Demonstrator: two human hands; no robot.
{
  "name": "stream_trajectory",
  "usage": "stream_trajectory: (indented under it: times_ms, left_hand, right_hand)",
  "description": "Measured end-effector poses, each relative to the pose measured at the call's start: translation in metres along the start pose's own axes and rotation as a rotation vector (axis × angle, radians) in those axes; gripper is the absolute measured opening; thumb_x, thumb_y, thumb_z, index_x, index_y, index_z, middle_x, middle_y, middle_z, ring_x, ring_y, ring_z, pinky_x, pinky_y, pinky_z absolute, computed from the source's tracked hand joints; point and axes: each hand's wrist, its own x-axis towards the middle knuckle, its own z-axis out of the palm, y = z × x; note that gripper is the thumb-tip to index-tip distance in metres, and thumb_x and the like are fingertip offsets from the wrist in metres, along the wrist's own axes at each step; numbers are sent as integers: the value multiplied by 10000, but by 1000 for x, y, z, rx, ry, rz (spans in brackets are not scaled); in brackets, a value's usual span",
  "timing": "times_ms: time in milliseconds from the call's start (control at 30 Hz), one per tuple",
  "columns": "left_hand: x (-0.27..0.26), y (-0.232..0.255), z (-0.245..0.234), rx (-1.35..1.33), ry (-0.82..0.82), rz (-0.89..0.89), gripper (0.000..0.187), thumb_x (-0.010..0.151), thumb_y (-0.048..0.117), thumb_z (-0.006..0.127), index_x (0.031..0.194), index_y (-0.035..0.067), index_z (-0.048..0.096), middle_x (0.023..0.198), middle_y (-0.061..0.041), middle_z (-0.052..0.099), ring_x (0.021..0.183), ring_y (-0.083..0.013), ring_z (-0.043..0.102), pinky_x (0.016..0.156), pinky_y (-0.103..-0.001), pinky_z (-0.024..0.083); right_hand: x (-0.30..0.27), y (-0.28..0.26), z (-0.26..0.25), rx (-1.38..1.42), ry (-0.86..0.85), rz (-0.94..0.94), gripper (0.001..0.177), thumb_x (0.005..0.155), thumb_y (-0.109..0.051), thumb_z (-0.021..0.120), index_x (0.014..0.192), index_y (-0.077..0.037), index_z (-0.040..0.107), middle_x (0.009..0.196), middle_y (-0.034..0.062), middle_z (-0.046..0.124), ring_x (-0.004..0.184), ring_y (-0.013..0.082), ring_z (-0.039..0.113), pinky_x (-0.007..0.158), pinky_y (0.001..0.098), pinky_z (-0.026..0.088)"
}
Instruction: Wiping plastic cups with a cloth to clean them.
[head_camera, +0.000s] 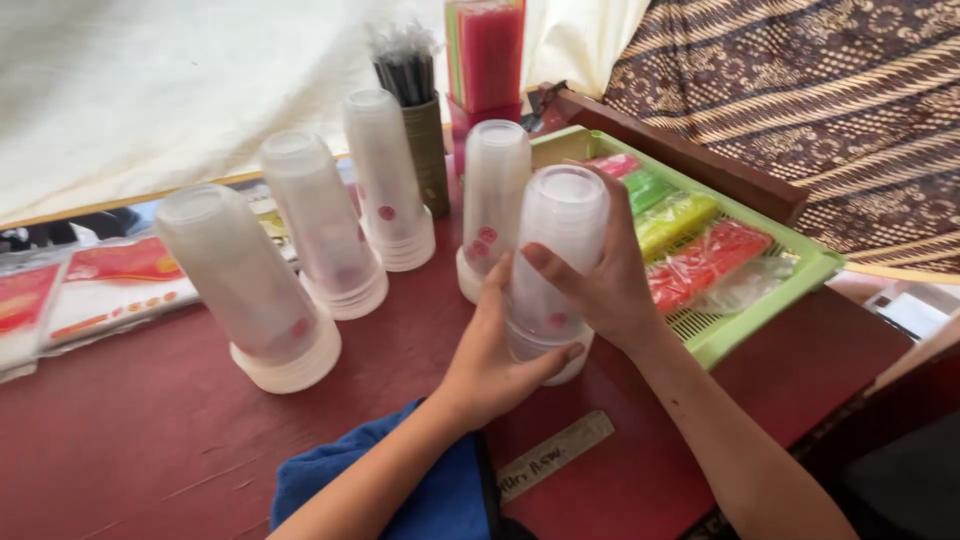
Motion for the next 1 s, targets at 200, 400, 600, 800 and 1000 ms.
stream_trajectory:
  times_ms: [200, 400, 600, 800, 1000]
  left_hand:
    - [2, -4, 0, -206, -112, -200, 1187, 668, 456, 891, 1563, 15, 248, 1489, -242, 488, 1447, -366, 449, 1203, -450, 358]
    - [4, 11, -3, -213, -129, -140, 1061, 685, 438, 873, 1527, 42, 364, 1418, -197, 529, 1399, -331, 507, 1161, -447, 405]
    - [-4, 1, -2, 25, -162, 111, 885, 819, 459, 708, 1485, 16, 331, 1537, -194, 460, 1441, -325, 438, 1165, -457, 361]
    - [-4, -2, 2, 117, -150, 118, 863, 790, 475, 708, 1453, 41, 365, 1421, -183, 535, 1318, -345, 531, 1090, -459, 402]
    - [-8, 0, 5, 109, -99, 143, 846, 781, 491, 689, 1430, 48, 374, 1411, -160, 540, 1297, -335, 552, 1077, -463, 418]
  right_hand:
    - [-1, 6, 0, 82, 30, -62, 811, 878, -235, 839, 1510, -64, 360, 1362, 153, 526, 1300, 208, 518, 1159, 450, 429]
    - [4, -11, -13, 112, 54, -166, 793, 902, -253, 813, 1513, -109, 328, 1406, 138, 482, 1320, 212, 500, 1202, 436, 412]
    - [-7, -30, -16, 90, 107, -265, 728, 972, -306, 700, 1556, -91, 323, 1550, 156, 405, 1349, 331, 522, 1151, 523, 595]
    - [-6, -15, -34, 143, 298, -309, 792, 1004, -427, 633, 1659, -115, 314, 1372, 354, 551, 1152, 455, 644, 1056, 591, 665]
    - [-13, -13, -37, 192, 350, -198, 897, 951, -850, 568, 1462, -129, 418, 1516, 80, 423, 1444, 273, 439, 1169, 469, 509]
